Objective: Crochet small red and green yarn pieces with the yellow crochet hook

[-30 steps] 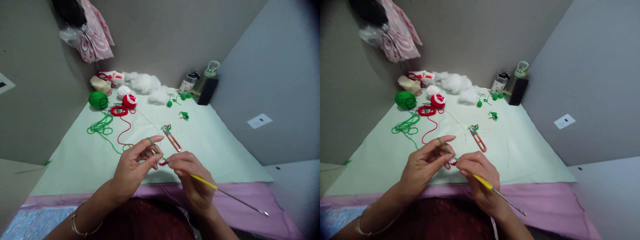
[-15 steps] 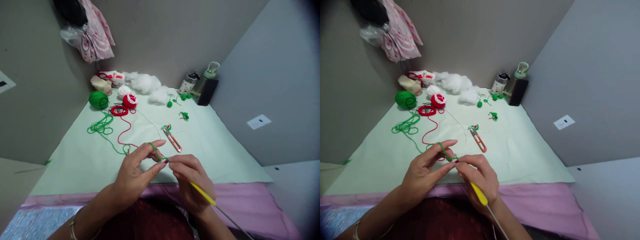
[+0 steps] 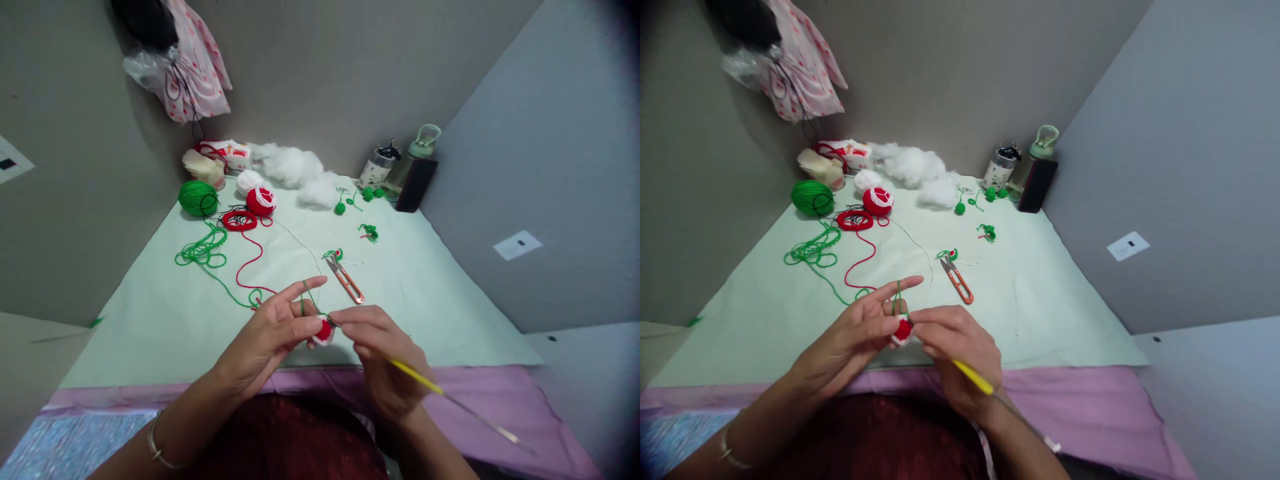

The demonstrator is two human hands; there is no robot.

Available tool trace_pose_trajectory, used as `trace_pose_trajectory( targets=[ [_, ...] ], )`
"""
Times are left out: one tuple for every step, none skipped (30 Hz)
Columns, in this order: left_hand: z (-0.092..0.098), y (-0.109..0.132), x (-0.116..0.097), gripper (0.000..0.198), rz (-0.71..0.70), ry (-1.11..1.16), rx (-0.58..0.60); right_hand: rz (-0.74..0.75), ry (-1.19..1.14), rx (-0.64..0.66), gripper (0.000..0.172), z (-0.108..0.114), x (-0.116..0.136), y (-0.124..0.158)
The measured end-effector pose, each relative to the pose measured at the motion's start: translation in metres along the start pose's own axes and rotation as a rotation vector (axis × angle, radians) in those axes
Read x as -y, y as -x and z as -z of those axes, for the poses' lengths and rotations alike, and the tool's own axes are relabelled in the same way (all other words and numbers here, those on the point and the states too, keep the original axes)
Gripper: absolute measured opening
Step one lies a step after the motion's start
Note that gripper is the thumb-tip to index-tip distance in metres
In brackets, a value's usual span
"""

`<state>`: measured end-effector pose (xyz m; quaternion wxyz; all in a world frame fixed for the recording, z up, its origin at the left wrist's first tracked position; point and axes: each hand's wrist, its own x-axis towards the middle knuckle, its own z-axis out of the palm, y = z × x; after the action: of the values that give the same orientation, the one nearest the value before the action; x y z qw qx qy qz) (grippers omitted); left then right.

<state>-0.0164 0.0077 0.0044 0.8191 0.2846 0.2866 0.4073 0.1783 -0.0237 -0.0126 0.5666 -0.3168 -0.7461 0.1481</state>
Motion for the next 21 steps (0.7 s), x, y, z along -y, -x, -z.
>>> trace_pose_trajectory(
  targets=[
    [0.001, 0.000, -0.001, 0.067, -0.041, -0.036, -0.024, -0.070, -0.077, -0.020, 0.032, 0.001, 0.001, -0.001],
    [0.001, 0.000, -0.001, 0.066, -0.086, -0.076, -0.047, -0.140, -0.137, -0.043, 0.030, 0.001, 0.002, -0.002],
    [0.002, 0.000, -0.001, 0.064, -0.130, -0.115, -0.066, -0.210, -0.189, -0.072, 0.027, 0.001, 0.002, -0.004],
    [0.002, 0.000, 0.000, 0.061, -0.169, -0.147, -0.079, -0.272, -0.243, -0.107, 0.023, 0.001, 0.002, -0.005],
    [0.002, 0.000, 0.000, 0.058, -0.198, -0.171, -0.085, -0.324, -0.301, -0.142, 0.020, 0.001, 0.001, -0.007],
    [0.002, 0.000, 0.001, 0.055, -0.218, -0.188, -0.086, -0.365, -0.360, -0.167, 0.018, 0.000, 0.000, -0.009],
    [0.002, 0.000, 0.002, 0.053, -0.233, -0.201, -0.086, -0.388, -0.412, -0.182, 0.018, -0.001, -0.002, -0.010],
    [0.002, -0.001, 0.003, 0.051, -0.238, -0.214, -0.084, -0.395, -0.445, -0.188, 0.018, -0.003, -0.004, -0.011],
    [0.002, -0.001, 0.004, 0.051, -0.236, -0.227, -0.082, -0.392, -0.452, -0.182, 0.017, -0.005, -0.005, -0.012],
    [0.002, -0.001, 0.006, 0.051, -0.230, -0.243, -0.075, -0.380, -0.432, -0.166, 0.016, -0.007, -0.007, -0.013],
    [0.002, -0.002, 0.007, 0.051, -0.220, -0.261, -0.064, -0.364, -0.396, -0.148, 0.015, -0.008, -0.007, -0.013],
    [0.001, -0.002, 0.008, 0.050, -0.213, -0.277, -0.058, -0.345, -0.351, -0.135, 0.015, -0.010, -0.007, -0.013],
    [0.001, -0.003, 0.009, 0.049, -0.211, -0.290, -0.056, -0.326, -0.304, -0.133, 0.016, -0.012, -0.006, -0.013],
    [0.001, -0.004, 0.010, 0.049, -0.215, -0.297, -0.058, -0.310, -0.258, -0.135, 0.017, -0.013, -0.005, -0.012],
    [0.000, -0.004, 0.011, 0.049, -0.223, -0.291, -0.065, -0.292, -0.209, -0.136, 0.020, -0.015, -0.004, -0.010],
    [-0.001, -0.005, 0.013, 0.051, -0.231, -0.269, -0.076, -0.264, -0.145, -0.139, 0.022, -0.016, -0.003, -0.008],
    [-0.003, -0.005, 0.015, 0.052, -0.240, -0.229, -0.088, -0.219, -0.058, -0.133, 0.026, -0.018, -0.003, -0.005],
    [-0.004, -0.006, 0.016, 0.054, -0.239, -0.177, -0.094, -0.152, 0.043, -0.111, 0.030, -0.020, -0.003, -0.002],
    [-0.006, -0.006, 0.018, 0.056, -0.224, -0.117, -0.095, -0.075, 0.141, -0.089, 0.035, -0.021, -0.004, 0.001],
    [-0.006, -0.007, 0.019, 0.056, -0.192, -0.054, -0.090, -0.006, 0.221, -0.076, 0.040, -0.022, -0.006, 0.004],
    [-0.006, -0.007, 0.019, 0.056, -0.144, 0.004, -0.074, 0.041, 0.261, -0.087, 0.042, -0.022, -0.007, 0.006]
  ],
)
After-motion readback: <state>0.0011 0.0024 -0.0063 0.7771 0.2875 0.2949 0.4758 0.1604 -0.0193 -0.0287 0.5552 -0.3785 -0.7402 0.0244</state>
